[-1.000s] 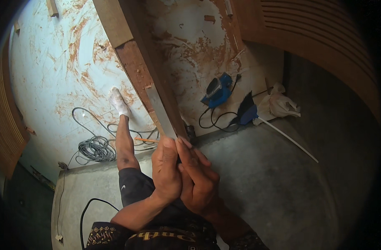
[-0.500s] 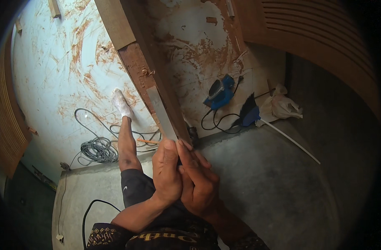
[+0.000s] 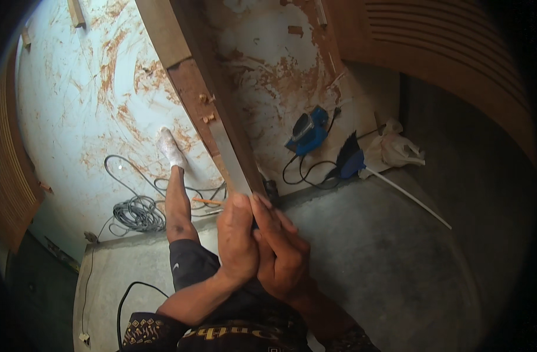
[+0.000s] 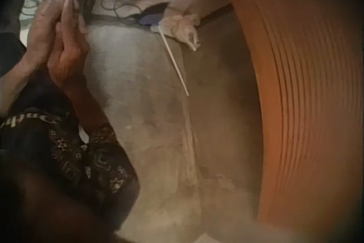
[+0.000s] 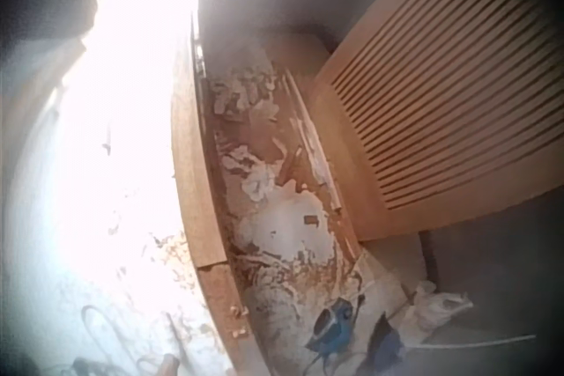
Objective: The person carves out rectangular recesses in a wooden door frame and a wooden door using a chisel and a hammer, trims the edges with a knife, and checks the fit of a metal hinge in the carve-out.
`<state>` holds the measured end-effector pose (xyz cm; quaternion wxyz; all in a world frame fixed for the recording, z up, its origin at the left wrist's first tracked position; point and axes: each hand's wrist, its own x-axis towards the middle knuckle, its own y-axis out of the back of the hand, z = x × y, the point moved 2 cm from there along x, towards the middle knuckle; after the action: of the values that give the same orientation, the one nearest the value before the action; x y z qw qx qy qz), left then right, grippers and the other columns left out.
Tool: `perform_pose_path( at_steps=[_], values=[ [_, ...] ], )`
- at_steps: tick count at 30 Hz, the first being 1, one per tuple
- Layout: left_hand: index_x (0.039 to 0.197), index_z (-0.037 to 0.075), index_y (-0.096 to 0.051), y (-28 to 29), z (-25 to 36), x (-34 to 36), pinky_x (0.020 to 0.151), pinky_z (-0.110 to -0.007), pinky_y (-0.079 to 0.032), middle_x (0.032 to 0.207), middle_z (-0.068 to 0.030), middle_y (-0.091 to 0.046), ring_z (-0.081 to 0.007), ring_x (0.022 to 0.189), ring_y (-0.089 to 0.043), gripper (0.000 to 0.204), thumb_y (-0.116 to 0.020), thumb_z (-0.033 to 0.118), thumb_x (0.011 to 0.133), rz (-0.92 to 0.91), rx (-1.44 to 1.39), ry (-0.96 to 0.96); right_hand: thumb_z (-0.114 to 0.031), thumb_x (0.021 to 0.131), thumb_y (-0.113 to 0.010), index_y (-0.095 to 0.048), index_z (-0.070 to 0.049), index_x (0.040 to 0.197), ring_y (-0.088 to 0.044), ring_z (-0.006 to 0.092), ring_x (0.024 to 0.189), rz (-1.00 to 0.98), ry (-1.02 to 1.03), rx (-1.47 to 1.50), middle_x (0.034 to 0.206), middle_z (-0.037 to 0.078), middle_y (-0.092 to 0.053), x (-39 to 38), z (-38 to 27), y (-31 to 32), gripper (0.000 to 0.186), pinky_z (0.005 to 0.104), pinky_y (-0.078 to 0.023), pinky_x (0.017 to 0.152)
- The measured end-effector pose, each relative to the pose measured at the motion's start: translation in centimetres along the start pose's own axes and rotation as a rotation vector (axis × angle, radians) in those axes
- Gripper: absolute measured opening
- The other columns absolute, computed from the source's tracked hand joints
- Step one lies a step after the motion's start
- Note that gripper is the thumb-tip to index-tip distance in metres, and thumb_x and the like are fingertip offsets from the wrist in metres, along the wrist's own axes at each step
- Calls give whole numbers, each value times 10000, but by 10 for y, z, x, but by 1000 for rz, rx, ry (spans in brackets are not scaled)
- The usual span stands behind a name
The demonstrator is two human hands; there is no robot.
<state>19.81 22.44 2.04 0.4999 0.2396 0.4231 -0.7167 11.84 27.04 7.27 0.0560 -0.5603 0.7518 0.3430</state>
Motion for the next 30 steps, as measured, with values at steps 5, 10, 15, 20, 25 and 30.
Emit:
perform_pose_path(
  at_steps=[5,10,15,20,25,30],
  values=[
    [1083,-1,-530,3,5,16,676,-316,-558,792,-193,-689,-243,719,-695,474,-342,425,1168,-7,22,-12,20,1009,-533,-568,117,1439,-648,432,1306,-15,-16,33,1360,311,-664,21,-5,-1,442,456,-516,1094],
    [1075,-2,-535,3,-6,-1,681,-315,-558,798,-188,-691,-240,720,-694,472,-346,422,1168,-3,2,13,8,1021,-531,-560,116,1446,-641,428,1316,-6,-7,25,1361,318,-660,4,-1,-1,440,460,-506,1106],
    [1068,-3,-537,5,9,16,682,-315,-562,810,-174,-680,-244,731,-704,474,-347,419,1168,-5,45,-15,-1,1028,-528,-565,112,1443,-647,425,1310,-4,11,40,1358,319,-660,27,-12,-1,432,463,-499,1114],
    [997,-5,-566,0,24,31,967,-427,-379,804,-182,-702,-279,847,-699,466,-340,366,1165,9,-120,18,-15,1040,-518,-555,108,1457,-648,416,1310,2,32,31,1368,312,-659,22,-6,0,437,460,-498,1105],
    [947,1,-588,4,26,34,1162,-510,-234,802,-181,-713,-308,923,-682,466,-334,328,1162,26,-92,42,-24,1045,-510,-546,101,1474,-646,392,1318,13,73,47,1387,290,-662,47,-13,-6,448,445,-488,1114],
    [939,10,-593,1,13,17,1174,-530,-203,799,-172,-702,-324,919,-664,464,-334,326,1160,57,6,21,4,1026,-528,-561,122,1440,-656,431,1294,7,31,-10,1360,312,-662,28,-11,-2,432,477,-511,1096]
  ],
)
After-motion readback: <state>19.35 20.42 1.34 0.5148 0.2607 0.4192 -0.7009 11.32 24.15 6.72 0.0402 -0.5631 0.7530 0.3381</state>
